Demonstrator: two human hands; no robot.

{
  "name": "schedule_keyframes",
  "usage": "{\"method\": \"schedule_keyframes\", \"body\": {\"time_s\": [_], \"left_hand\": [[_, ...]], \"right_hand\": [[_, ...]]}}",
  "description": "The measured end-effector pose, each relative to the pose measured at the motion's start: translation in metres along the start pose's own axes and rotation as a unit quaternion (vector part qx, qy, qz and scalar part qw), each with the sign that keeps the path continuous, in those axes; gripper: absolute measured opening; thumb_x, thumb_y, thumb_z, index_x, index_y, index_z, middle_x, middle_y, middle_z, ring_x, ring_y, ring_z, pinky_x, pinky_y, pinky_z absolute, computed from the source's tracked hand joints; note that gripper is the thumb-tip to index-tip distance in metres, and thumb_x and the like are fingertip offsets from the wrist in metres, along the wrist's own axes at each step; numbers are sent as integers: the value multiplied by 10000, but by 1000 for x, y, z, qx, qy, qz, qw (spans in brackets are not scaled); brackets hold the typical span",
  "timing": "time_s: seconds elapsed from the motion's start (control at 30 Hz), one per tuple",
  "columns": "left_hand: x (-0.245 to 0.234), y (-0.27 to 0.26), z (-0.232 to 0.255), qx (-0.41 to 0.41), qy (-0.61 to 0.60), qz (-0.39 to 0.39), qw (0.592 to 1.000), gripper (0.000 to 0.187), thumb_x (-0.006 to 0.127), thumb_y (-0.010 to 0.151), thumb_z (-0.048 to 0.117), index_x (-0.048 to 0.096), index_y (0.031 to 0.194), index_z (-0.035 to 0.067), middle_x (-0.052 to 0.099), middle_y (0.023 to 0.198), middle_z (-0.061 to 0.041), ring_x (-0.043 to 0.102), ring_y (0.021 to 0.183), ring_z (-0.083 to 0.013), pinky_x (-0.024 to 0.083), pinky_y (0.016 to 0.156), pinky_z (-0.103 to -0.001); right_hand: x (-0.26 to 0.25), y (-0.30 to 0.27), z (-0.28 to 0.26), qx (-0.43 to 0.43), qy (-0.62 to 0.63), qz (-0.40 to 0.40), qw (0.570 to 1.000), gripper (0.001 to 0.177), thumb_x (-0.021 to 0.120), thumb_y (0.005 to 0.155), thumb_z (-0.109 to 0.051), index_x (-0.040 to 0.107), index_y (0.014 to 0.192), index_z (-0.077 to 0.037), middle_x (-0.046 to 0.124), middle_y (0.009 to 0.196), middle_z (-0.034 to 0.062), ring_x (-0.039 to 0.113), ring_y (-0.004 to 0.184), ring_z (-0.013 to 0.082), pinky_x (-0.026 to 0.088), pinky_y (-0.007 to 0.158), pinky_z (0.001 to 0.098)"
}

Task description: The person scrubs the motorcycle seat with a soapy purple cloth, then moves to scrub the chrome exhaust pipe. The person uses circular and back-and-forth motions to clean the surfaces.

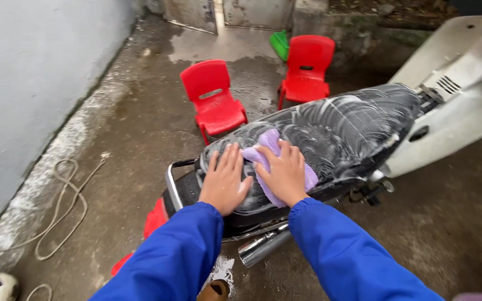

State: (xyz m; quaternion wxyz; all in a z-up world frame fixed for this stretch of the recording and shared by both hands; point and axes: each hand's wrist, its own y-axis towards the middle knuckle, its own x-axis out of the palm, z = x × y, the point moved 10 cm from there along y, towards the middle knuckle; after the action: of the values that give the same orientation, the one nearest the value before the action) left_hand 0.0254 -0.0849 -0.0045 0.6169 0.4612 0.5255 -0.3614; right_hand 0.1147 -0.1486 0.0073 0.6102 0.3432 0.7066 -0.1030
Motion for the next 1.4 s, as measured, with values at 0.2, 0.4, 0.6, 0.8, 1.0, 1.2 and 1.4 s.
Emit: {"method": "schedule_keyframes", "body": {"time_s": [0.2, 0.4, 0.6, 0.8, 1.0, 1.2, 1.4], "left_hand": [[-5, 0, 1, 0, -8, 59, 998, 652, 357, 854, 463, 347, 1315, 2, 285, 1421, -174, 247, 1323, -276, 105, 1076, -470], [-11, -3, 0, -33, -35, 83, 995, 628, 387, 824, 446, 378, 1301, 38, 317, 1411, -126, 261, 1317, -253, 65, 1059, -564], [-18, -4, -2, -55, -28, 92, 994, 609, 392, 804, 455, 398, 1289, 87, 325, 1410, -82, 256, 1311, -228, 78, 1008, -633], [-20, -1, -1, -44, -9, 90, 995, 617, 412, 789, 456, 397, 1283, 86, 318, 1412, -78, 275, 1300, -224, 98, 998, -624], [-19, 0, -1, -40, -18, 94, 995, 614, 410, 786, 439, 397, 1290, 87, 312, 1417, -81, 279, 1296, -235, 98, 994, -627], [-22, 1, 0, -39, -18, 90, 995, 628, 413, 777, 433, 387, 1297, 83, 315, 1413, -90, 286, 1293, -238, 91, 998, -621], [-20, 0, 1, -38, -12, 76, 996, 617, 389, 796, 438, 385, 1298, 80, 305, 1418, -97, 269, 1300, -245, 82, 1000, -620]], "right_hand": [[1, 6, 3, 6, 14, -33, 999, 357, 567, 732, -509, 536, 1060, -371, 405, 1107, 34, 405, 1042, 271, 313, 924, 451], [1, 5, 3, -17, 7, -8, 1000, 336, 544, 745, -488, 530, 1044, -338, 407, 1055, 50, 408, 1001, 276, 322, 905, 444], [-1, 5, 1, -22, 4, 3, 1000, 332, 543, 737, -483, 527, 1036, -338, 406, 1047, 40, 408, 994, 267, 323, 901, 445], [-15, 3, -6, -29, -7, 75, 997, 314, 569, 692, -443, 555, 980, -318, 423, 1001, 47, 430, 960, 268, 332, 869, 422], [-19, 3, -7, -33, -14, 111, 993, 322, 569, 669, -441, 558, 965, -317, 427, 982, 45, 436, 941, 261, 332, 855, 413], [-23, 2, -9, -35, -11, 138, 990, 316, 575, 656, -433, 558, 949, -316, 434, 960, 48, 454, 915, 263, 341, 840, 408], [-22, 0, -8, -33, -4, 132, 991, 328, 576, 650, -437, 567, 954, -312, 441, 960, 53, 455, 912, 267, 339, 842, 413]]}}
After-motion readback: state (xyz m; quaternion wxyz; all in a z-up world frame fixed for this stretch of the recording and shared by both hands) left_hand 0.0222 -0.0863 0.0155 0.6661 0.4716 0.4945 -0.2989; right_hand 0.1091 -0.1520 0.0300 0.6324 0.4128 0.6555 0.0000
